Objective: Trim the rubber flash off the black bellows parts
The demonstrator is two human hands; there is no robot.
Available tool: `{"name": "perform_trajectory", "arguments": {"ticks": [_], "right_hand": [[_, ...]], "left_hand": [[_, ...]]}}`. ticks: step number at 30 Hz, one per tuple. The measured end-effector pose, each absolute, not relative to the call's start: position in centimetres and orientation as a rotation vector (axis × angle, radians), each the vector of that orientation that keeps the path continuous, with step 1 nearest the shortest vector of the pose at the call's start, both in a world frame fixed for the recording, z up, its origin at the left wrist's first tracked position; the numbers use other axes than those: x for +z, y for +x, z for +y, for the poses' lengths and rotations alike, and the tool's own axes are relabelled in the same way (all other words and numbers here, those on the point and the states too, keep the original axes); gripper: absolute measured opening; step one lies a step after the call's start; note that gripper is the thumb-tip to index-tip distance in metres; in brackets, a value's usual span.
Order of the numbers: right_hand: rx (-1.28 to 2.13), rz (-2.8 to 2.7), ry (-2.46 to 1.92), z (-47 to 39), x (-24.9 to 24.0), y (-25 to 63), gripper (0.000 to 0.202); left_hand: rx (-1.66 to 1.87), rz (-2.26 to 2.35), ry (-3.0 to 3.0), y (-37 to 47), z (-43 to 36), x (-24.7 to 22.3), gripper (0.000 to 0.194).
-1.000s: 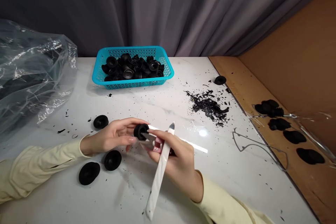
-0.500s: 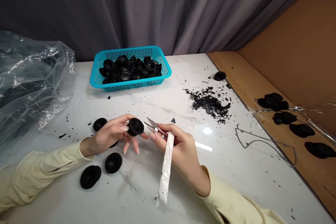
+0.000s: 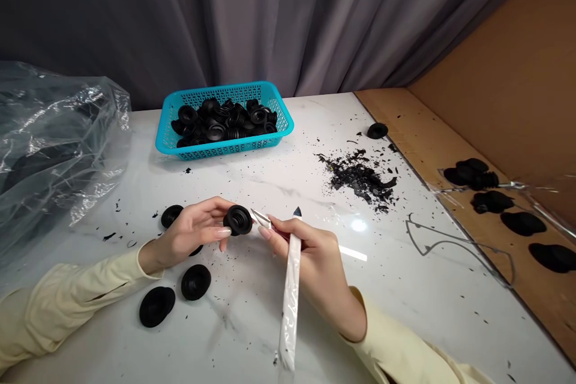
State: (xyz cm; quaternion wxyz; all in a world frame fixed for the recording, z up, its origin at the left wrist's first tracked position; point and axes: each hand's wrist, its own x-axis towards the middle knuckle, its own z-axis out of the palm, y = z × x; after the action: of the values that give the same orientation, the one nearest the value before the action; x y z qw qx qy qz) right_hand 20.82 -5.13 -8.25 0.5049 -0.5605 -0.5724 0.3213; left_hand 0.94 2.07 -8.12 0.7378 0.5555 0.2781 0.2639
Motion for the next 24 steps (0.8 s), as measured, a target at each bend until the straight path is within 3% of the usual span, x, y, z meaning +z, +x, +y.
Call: {"name": "perform_trajectory", "arguments": {"ticks": [11,24], "right_hand": [[0.506,-1.56,-1.324,-5.07,-8.69,20.69,0.017],[0.443,-1.589,-1.311,-5.16,-8.81,20.63,0.012]], "left_hand": [[0.559,0.599,1.171,1.15,2.1,-7.83,0.028],[0.518,0.639,1.209,1.12,2.1,-7.51,0.026]]}}
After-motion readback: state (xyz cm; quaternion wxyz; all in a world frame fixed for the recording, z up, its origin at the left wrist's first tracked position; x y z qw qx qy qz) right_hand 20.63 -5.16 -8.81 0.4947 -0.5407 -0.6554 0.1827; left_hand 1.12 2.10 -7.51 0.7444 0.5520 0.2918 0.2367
